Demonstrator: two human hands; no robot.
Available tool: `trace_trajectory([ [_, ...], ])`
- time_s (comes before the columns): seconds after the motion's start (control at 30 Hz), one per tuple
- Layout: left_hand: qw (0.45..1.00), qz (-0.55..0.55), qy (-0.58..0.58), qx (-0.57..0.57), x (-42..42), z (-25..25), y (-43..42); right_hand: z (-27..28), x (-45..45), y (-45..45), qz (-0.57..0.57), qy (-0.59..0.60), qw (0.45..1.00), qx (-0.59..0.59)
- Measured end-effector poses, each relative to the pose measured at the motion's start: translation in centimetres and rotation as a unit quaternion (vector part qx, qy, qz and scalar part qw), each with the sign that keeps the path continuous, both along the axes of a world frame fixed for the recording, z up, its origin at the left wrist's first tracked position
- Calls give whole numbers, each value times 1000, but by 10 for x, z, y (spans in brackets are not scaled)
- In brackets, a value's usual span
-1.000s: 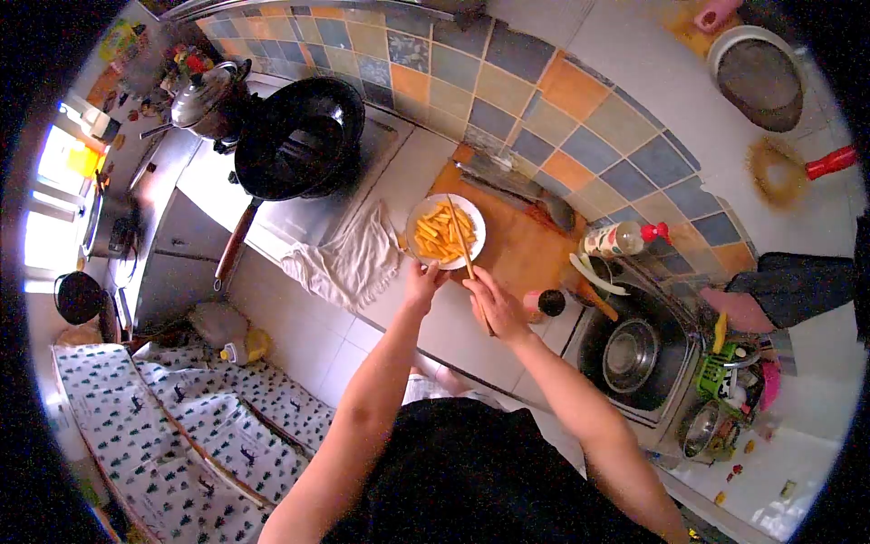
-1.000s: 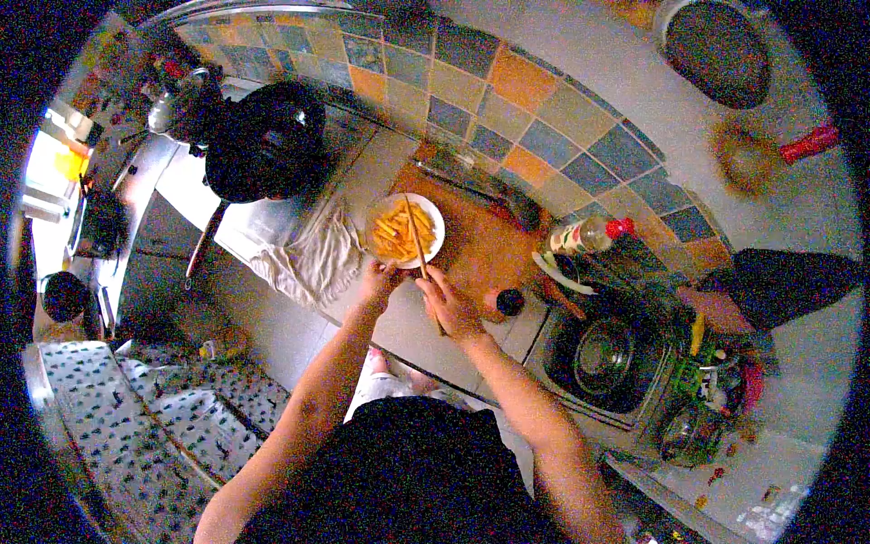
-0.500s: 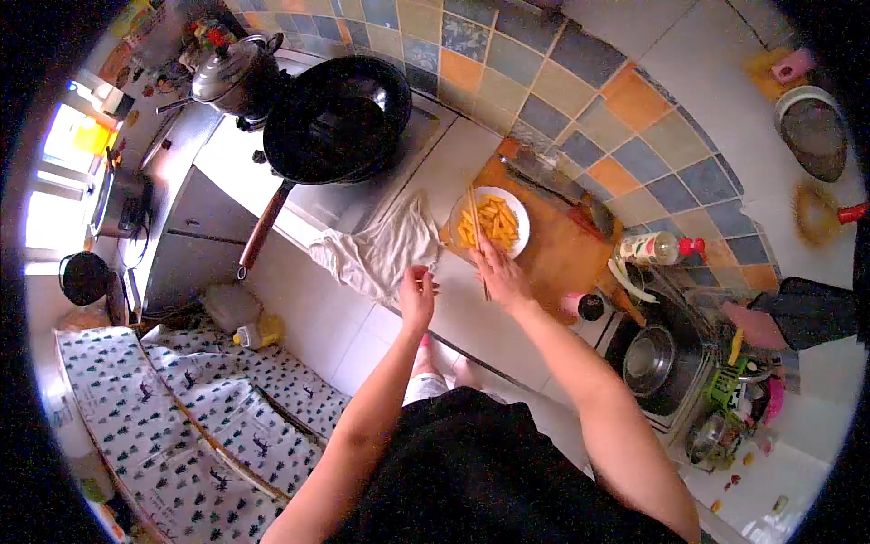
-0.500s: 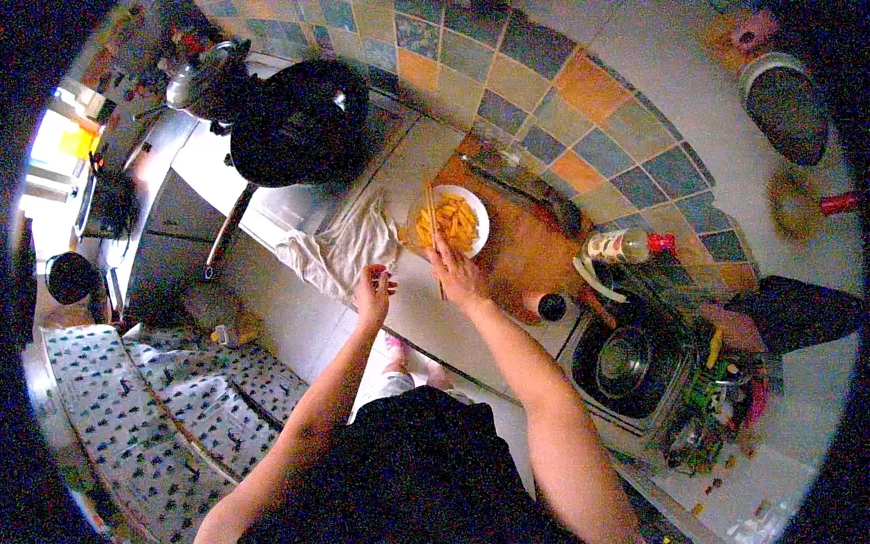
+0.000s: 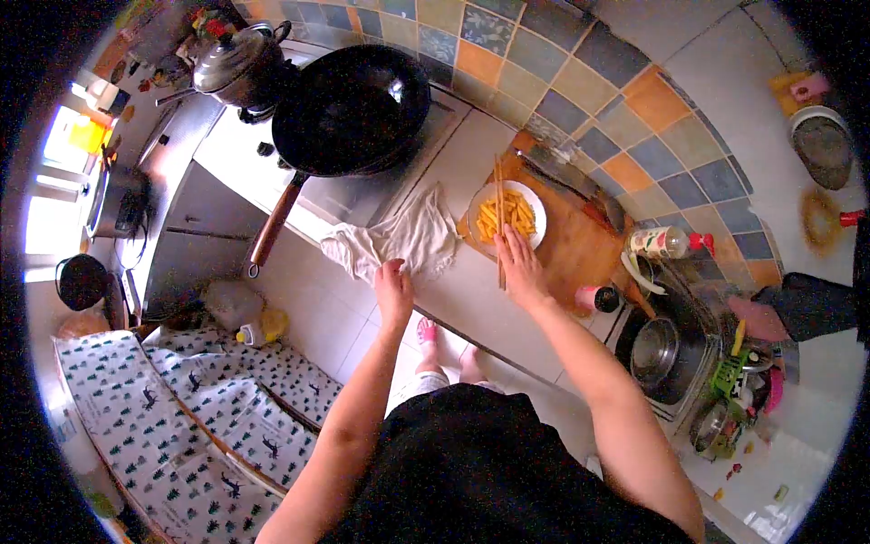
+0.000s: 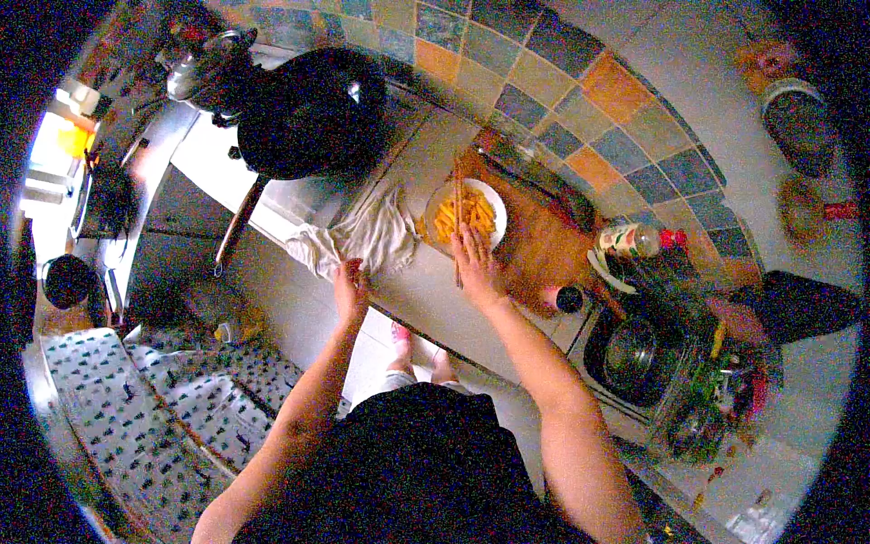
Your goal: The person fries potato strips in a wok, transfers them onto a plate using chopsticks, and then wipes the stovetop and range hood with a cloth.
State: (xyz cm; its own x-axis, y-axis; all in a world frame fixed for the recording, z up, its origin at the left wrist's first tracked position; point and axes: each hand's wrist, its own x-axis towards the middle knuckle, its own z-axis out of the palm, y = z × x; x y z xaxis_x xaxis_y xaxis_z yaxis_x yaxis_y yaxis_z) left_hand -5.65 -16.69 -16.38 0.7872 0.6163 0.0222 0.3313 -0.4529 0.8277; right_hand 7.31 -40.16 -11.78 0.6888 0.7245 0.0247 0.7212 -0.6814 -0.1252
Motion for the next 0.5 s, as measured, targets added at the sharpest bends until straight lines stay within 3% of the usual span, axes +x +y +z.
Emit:
trace_trajectory([
  [0.17, 1000, -18, -1, -17, 0, -3, 8, 29, -17, 23, -63, 18, 994, 82],
  [0.3, 998, -65, 20, 0, -5, 17, 12, 54, -57, 52, -65, 105, 976, 179],
  [0.5, 993, -111, 33, 27, -26, 35, 12, 27, -109, 86, -111, 215, 947, 211],
])
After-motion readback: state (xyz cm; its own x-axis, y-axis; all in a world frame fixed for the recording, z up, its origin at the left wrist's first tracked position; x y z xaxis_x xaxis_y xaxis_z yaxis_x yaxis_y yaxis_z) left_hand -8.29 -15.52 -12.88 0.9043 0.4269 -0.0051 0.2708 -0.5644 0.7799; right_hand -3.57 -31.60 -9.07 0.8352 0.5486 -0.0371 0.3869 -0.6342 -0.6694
